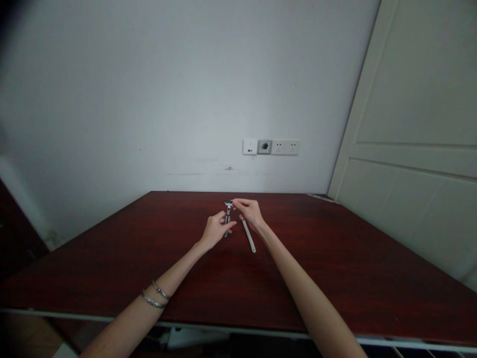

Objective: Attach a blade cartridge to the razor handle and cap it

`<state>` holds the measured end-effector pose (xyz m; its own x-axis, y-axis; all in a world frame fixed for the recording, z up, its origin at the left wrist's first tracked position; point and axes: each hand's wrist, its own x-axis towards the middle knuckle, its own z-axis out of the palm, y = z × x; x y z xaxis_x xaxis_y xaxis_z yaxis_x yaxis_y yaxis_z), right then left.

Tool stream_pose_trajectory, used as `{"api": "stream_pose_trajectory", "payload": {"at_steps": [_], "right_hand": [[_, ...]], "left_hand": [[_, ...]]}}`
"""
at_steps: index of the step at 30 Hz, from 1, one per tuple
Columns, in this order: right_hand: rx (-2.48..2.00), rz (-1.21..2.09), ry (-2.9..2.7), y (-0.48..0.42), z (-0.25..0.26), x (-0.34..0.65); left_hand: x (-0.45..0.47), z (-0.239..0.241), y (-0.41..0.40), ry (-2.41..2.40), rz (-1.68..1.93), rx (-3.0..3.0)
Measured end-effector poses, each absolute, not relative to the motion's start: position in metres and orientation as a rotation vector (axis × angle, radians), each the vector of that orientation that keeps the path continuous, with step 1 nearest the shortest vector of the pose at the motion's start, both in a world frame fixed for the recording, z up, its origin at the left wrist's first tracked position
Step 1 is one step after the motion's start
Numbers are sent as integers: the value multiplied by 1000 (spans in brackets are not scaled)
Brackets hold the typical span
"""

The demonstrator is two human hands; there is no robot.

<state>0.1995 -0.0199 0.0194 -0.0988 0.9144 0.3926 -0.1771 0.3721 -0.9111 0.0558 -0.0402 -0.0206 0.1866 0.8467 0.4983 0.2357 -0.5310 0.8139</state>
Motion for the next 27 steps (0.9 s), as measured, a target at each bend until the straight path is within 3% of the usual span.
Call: {"api": "stream_pose_trajectory", "payload": {"at_steps": [27], "right_hand": [[-797,833,-1635,-20,23,206]], "left_hand": [[50,-23,-36,933,1209,1910]]}}
